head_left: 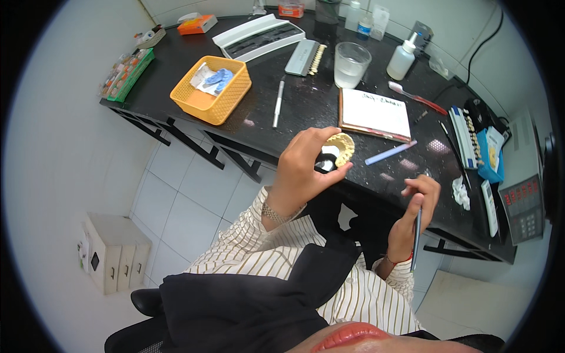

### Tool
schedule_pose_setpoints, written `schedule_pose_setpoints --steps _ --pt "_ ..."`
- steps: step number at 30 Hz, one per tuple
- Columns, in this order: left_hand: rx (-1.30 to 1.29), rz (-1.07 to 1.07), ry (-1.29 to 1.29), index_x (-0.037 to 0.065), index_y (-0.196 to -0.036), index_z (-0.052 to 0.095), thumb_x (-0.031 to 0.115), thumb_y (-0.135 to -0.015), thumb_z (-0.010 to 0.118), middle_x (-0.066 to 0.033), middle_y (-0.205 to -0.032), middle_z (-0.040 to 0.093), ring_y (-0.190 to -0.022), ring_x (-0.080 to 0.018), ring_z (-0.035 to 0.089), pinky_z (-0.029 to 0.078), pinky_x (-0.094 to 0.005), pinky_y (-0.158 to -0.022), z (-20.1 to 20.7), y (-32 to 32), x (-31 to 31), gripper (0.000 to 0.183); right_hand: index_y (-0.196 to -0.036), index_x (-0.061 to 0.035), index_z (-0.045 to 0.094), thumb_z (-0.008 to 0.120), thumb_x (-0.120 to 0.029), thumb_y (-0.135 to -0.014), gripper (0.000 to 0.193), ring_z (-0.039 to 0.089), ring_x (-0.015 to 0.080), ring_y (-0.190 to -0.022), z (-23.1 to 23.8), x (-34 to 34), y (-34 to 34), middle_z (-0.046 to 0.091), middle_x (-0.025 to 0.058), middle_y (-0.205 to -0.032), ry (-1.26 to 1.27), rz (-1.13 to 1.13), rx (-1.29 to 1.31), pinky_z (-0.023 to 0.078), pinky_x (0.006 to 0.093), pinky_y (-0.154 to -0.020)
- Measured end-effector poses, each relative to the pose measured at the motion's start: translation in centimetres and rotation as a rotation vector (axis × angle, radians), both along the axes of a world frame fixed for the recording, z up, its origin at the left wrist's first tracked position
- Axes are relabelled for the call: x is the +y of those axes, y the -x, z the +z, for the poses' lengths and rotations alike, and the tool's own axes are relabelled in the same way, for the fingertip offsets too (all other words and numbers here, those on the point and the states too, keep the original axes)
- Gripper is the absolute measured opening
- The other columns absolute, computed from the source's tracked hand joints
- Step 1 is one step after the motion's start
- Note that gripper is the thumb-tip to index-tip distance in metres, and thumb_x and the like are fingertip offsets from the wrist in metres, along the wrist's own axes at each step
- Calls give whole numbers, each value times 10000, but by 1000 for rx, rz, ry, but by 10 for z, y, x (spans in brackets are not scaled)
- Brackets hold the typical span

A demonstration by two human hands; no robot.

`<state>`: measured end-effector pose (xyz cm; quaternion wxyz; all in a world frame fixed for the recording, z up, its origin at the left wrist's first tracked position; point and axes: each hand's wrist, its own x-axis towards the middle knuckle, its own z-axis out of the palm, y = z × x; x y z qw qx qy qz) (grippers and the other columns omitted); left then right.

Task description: The person uses a fine brush to apply and shape material on a dental mold held in their left hand. They repeatedly dip the brush into a container and wipe it on a tissue while working on the mold's surface.

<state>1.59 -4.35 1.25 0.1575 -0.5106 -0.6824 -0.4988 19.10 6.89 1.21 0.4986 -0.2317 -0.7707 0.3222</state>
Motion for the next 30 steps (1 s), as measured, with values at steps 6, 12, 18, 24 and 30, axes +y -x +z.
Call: schedule_pose_setpoints --steps 6,12,18,24,30 --pt "-75 44 79 38 -1055 553 137 -642 776 -98 -925 612 -836 -226 623 499 -302 -731 3 29 -6 480 -1041 -23 471 221 -513 -953 557 485 143 -797 -23 27 10 428 95 -1041 -18 -115 179 415 275 -749" --pt "-83 -28 53 47 -1062 556 156 -643 786 -97 -943 616 -851 -222 627 507 -302 -746 7 46 1 490 -1000 -14 485 188 -539 -947 606 480 143 -754 -21 27 16 471 76 -880 8 -147 128 420 277 -712" --pt "-102 -110 4 49 -1052 565 160 -625 799 -109 -984 618 -878 -236 624 511 -305 -755 8 47 5 499 -1015 -11 480 221 -427 -983 491 481 150 -746 -16 20 18 465 83 -875 13 -216 -8 420 283 -686" --pt "-83 -103 2 52 -1054 567 160 -615 804 -102 -986 618 -885 -232 620 510 -304 -760 7 49 5 510 -986 -3 524 366 -240 -975 285 502 180 -788 -11 14 19 476 107 -906 -36 -265 -160 421 306 -708" --pt "-96 -78 60 55 -1054 569 157 -607 807 -100 -978 619 -868 -223 618 502 -300 -745 9 53 1 517 -955 0 554 418 -207 -956 248 517 247 -906 -4 11 26 505 131 -927 -227 -325 -398 383 384 -821"
